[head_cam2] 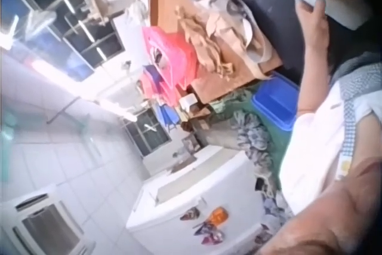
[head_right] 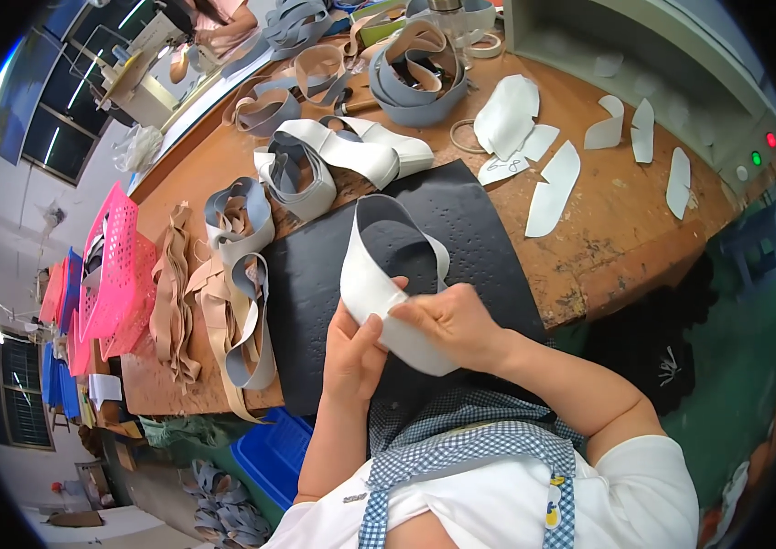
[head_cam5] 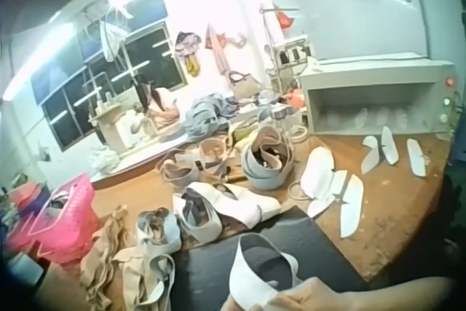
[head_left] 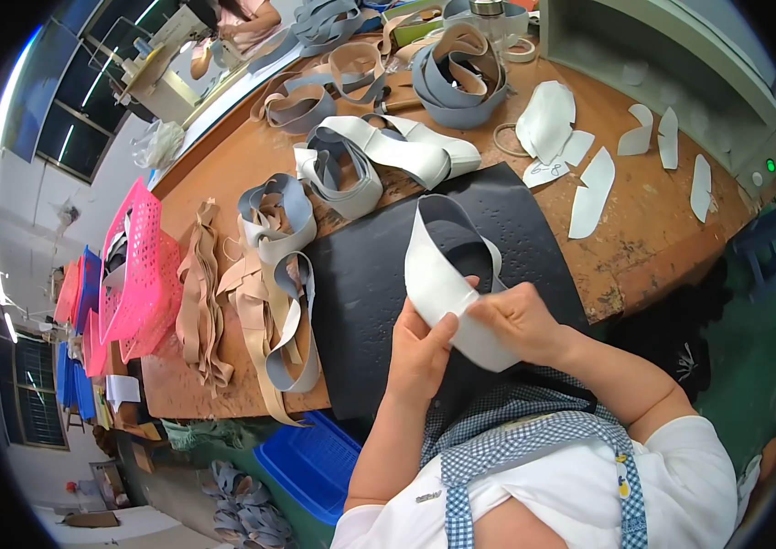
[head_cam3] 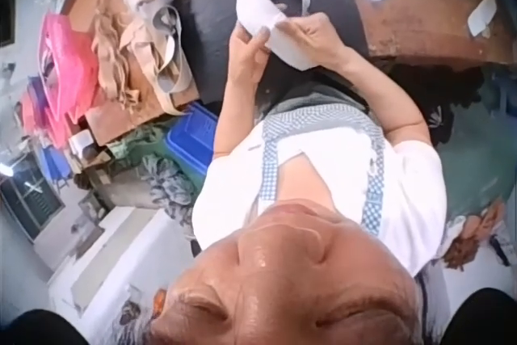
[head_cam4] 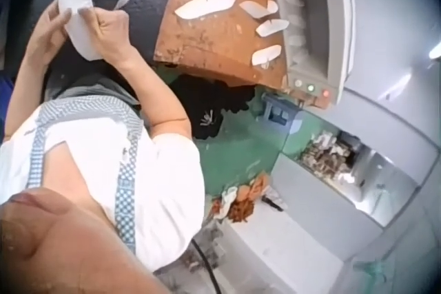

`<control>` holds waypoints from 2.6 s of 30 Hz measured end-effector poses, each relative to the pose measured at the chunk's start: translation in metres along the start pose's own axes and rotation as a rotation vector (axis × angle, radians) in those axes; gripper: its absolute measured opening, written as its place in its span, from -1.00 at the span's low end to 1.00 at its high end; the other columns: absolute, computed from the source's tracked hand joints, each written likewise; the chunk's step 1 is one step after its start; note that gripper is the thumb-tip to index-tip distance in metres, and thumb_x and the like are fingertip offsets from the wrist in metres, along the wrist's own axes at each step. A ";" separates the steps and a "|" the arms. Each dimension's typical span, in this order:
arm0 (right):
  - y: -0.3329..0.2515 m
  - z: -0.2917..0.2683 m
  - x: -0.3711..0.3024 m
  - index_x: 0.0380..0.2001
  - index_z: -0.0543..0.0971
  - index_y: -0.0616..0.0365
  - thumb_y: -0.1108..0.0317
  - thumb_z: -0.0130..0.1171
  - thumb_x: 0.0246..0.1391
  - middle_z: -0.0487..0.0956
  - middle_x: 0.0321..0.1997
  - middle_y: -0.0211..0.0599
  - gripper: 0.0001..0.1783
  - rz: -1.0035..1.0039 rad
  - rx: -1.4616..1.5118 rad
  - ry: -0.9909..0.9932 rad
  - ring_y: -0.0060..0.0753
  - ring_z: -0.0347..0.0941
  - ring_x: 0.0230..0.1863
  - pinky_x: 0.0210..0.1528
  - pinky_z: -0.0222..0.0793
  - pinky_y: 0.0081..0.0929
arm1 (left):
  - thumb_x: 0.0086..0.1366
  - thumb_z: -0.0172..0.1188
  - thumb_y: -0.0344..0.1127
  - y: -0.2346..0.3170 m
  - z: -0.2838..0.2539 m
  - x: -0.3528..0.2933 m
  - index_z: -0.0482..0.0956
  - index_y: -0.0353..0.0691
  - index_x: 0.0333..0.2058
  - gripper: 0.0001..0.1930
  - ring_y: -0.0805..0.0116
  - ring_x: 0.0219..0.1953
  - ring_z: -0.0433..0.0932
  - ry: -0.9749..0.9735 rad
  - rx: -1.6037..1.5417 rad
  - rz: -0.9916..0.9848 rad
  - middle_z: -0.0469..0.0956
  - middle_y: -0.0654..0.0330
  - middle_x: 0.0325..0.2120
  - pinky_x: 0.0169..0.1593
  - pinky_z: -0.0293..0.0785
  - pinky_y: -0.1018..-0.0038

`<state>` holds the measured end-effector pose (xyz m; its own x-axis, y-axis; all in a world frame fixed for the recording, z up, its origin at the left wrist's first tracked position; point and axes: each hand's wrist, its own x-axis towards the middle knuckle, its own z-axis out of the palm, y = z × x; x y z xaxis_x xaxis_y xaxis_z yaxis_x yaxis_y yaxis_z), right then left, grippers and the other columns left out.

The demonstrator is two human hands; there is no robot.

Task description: The worker is manually attaching lining and foam reinforcement pieces to the leather uppers of shoes.

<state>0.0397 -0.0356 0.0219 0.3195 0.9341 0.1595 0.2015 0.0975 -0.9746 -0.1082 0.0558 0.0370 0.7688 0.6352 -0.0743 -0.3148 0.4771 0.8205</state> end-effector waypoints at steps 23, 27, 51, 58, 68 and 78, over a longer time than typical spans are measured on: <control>-0.008 -0.076 0.065 -0.07 0.59 0.18 -0.31 -0.36 0.38 0.63 -0.09 -0.19 -0.22 0.008 0.212 -0.058 -0.40 0.51 0.03 0.09 0.37 -0.37 | 0.21 0.18 -0.61 0.050 0.006 -0.043 0.20 -0.75 0.16 -0.42 -0.23 -0.33 0.70 -0.519 -0.565 -0.125 0.59 -0.47 -0.28 -0.26 0.71 -0.01; 0.002 -0.034 0.027 0.04 0.52 0.33 -0.72 -0.60 0.02 0.61 0.04 0.08 0.27 0.300 0.899 -1.049 -0.13 0.57 0.02 -0.02 0.47 -0.31 | 0.14 0.14 -0.71 0.056 0.001 -0.030 0.29 -0.81 0.08 -0.49 -0.21 -0.55 0.66 -0.644 -0.643 -0.013 0.57 -0.52 -0.36 -0.56 0.68 0.05; 0.036 -0.052 0.166 0.27 0.41 0.15 0.38 0.17 0.20 0.53 0.22 -0.11 -0.45 0.165 0.820 -0.470 -0.30 0.52 0.19 0.11 0.53 -0.35 | 0.14 0.32 -0.46 0.030 -0.038 -0.036 0.57 0.02 0.06 -0.53 0.41 -0.08 0.39 0.032 1.886 1.332 0.32 0.30 -0.17 0.26 0.39 0.16; 0.074 -0.069 0.174 0.19 0.41 0.28 0.56 -0.02 0.08 0.52 0.17 0.12 -0.46 0.461 0.782 -0.516 -0.10 0.55 0.12 0.16 0.53 -0.17 | 0.03 0.49 -0.12 0.006 -0.029 -0.051 0.44 -0.11 0.17 -0.28 0.11 0.21 0.38 -0.414 1.590 0.799 0.36 0.05 0.18 0.36 0.18 -0.01; 0.052 -0.067 0.132 -0.19 0.62 0.29 0.49 0.00 0.06 0.63 -0.19 0.01 -0.72 -0.134 -0.423 0.146 -0.04 0.56 -0.07 0.01 0.46 -0.19 | 0.13 0.30 -0.60 0.020 -0.037 -0.031 0.47 -0.32 0.07 -0.51 -0.05 0.14 0.42 0.216 1.469 0.720 0.39 -0.12 0.12 0.19 0.37 0.19; 0.070 -0.184 0.021 -0.18 0.61 0.22 0.45 0.00 0.35 0.61 -0.26 -0.43 -0.82 0.122 -0.345 0.330 -0.67 0.50 -0.28 -0.23 0.40 -0.66 | 0.28 0.19 -0.40 0.140 -0.166 -0.012 0.59 -0.31 -0.23 -0.87 -0.02 -0.23 0.60 0.963 1.673 0.582 0.58 -0.04 -0.28 -0.13 0.50 0.17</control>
<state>0.2309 -0.0721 -0.0142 0.6251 0.7672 0.1436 0.4218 -0.1772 -0.8892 -0.2538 0.2160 0.0581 0.1163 0.8006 0.5878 0.7954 -0.4296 0.4276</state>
